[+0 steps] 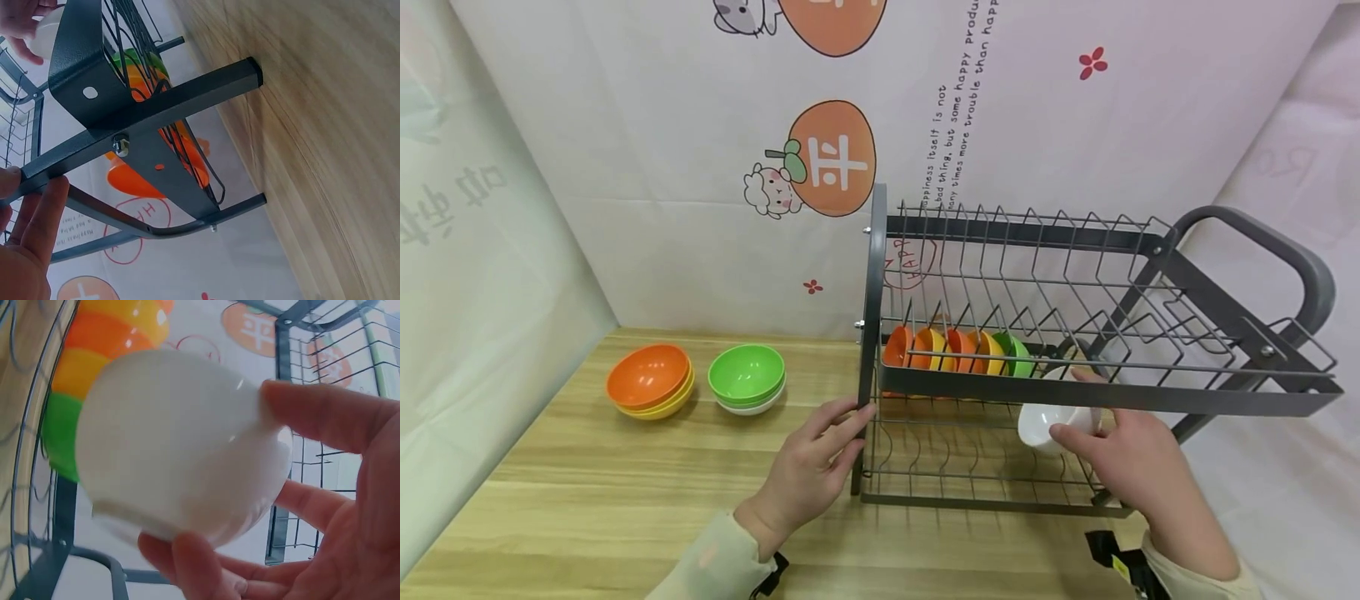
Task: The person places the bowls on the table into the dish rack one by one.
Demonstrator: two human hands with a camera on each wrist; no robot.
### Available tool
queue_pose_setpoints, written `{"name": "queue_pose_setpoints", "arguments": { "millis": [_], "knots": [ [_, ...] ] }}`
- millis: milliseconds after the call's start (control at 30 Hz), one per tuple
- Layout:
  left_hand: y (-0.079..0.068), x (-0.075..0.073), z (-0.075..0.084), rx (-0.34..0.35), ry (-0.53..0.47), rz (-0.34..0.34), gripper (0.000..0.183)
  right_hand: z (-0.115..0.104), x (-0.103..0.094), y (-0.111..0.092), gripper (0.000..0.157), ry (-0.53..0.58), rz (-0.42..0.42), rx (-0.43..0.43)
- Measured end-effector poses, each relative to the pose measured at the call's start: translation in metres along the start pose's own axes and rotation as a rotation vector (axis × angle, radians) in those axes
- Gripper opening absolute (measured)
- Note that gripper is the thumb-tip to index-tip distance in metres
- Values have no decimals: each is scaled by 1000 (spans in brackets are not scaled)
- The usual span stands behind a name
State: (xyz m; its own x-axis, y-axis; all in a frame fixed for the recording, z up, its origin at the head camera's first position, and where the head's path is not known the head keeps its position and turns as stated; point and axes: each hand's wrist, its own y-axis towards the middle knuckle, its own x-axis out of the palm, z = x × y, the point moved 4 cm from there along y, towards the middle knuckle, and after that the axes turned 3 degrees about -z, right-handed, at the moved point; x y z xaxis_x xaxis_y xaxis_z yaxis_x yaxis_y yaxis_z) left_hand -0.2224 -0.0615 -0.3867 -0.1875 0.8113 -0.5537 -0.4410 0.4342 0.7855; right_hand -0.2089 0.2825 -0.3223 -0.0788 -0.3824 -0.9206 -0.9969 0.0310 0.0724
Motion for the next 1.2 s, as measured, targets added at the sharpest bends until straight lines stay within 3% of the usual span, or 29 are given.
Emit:
{"name": "queue_pose_setpoints", "arguments": {
  "millis": [200,333,467,600,700,767,900,1100,1200],
  "knots": [
    [0,1,1,5,-14,27,45,7,4,20,91,-77,-29,15],
    [0,2,1,-9,-17,21,48,8,8,36,86,-92,-53,-2],
    [-1,3,1,-28,-20,23,49,6,12,52,77,-110,-54,-64],
    [-1,3,1,-21,-11,45,48,6,18,65,64,-212,-18,-161],
    [-1,3,1,-17,-6,53,47,7,21,72,65,-276,-6,-192],
    [-2,3,1,-23,-3,49,48,10,23,76,68,-291,-16,-167],
    [-2,3,2,-33,3,41,50,15,27,84,68,-242,-38,-124],
    [-3,4,1,-46,8,35,47,33,35,97,70,-42,-82,-155],
    [-3,5,1,-47,6,35,46,40,38,103,60,48,-117,-133]
  ]
}}
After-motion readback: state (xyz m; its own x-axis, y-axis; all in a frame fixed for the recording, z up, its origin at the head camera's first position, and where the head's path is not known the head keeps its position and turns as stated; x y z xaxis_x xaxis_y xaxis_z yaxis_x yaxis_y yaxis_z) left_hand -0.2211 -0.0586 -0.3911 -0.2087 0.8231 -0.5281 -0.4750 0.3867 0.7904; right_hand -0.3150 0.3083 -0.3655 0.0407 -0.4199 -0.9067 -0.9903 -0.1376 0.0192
